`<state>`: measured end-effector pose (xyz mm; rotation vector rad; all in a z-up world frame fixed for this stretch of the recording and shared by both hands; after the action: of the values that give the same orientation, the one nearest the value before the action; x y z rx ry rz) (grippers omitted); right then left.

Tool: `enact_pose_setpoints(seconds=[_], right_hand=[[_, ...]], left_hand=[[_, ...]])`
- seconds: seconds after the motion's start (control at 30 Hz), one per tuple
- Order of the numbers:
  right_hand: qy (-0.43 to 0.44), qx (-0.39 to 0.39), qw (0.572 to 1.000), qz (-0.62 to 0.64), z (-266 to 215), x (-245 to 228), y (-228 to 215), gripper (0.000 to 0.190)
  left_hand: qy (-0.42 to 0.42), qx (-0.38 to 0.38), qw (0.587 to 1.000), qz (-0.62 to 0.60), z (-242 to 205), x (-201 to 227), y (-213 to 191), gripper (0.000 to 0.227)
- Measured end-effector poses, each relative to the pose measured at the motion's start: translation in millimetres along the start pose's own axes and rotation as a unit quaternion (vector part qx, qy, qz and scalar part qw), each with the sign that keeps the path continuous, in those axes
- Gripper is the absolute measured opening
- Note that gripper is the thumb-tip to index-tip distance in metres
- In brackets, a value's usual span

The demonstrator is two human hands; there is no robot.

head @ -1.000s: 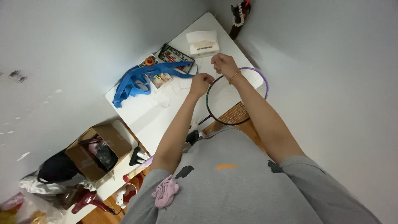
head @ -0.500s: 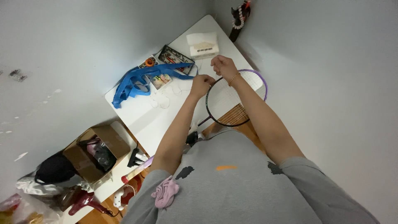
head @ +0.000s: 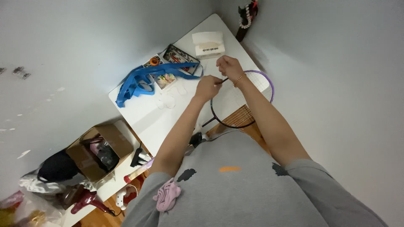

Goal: Applying grip tape to the handle and shaft of a clamped badminton racket.

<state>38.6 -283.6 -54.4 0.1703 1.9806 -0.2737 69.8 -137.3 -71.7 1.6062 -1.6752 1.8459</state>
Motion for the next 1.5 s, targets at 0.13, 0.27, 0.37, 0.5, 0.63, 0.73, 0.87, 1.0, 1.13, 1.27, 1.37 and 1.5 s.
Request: enact_pose_setpoints(seconds=[0.13,0.27,0.37,0.5,0.63,0.73,0.87,1.0,1.13,1.27,1.37,1.5], right_hand=[[-0.027,-0.026,0.997,0.069,5.9,11.5,-2.9,0.03],[-0.001,-0.029,0.998,0.056,2.7,3.6,-3.2,0.031],[0.001,-0.033,0.998,0.047,-3.8,7.1,-6.9,0.031],[-0.016,-0.044,0.995,0.091,10.4,30.2,-13.0,0.029],[-0.12,-0.051,0.989,0.066,-39.6,-0.4,-17.4,0.032],[-0.234,-0.015,0.955,-0.181,-93.4,-32.0,-21.4,0.067],[-0.378,-0.207,0.822,-0.371,-152.7,-20.7,-20.3,0.024],[-0.206,-0.328,0.84,-0.379,-198.3,-30.4,-25.4,0.018],[-0.181,-0.352,0.839,-0.372,-211.2,-3.8,-50.0,0.021],[-0.215,-0.343,0.835,-0.372,-217.0,6.5,-69.0,0.023],[-0.2,-0.304,0.845,-0.393,-202.4,21.8,-80.5,0.02],[-0.215,-0.262,0.841,-0.423,-190.0,52.8,-91.0,0.017]], left_hand=[[0.016,0.057,0.996,0.07,-15.1,14.2,12.5,0.021],[0.021,0.184,0.979,0.083,-25.2,17.5,21.4,0.014],[0.016,0.211,0.976,0.055,-36.4,24.4,25.8,0.012],[0.112,0.37,0.919,0.08,-56.5,57.2,6.4,0.013],[0.026,0.354,0.935,0.011,-88.5,49.8,20.7,0.009],[-0.083,0.368,0.926,-0.029,-119.4,31.4,48.8,0.008],[-0.187,0.305,0.862,-0.36,-169.5,55.2,92.2,0.006],[-0.208,0.33,0.785,-0.481,-199.5,65.1,145.6,0.008],[-0.185,0.282,0.689,-0.642,-201.6,70.1,202.7,0.01],[-0.166,0.258,0.661,-0.685,-196.1,55.2,251.4,0.02],[-0.201,0.225,0.662,-0.686,-187.5,53.8,266.2,0.028],[-0.213,0.173,0.701,-0.659,-180.6,64.1,270.5,0.037]])
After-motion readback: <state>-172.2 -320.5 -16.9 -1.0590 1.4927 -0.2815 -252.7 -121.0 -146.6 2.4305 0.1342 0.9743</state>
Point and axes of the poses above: each hand's wrist, its own z-axis towards the middle knuckle, its own y-axis out of the palm, x = y × z, the point moved 2 cm from there along z, towards the middle knuckle, and after that the axes turned 4 degrees about -x, right-handed, at the moved point
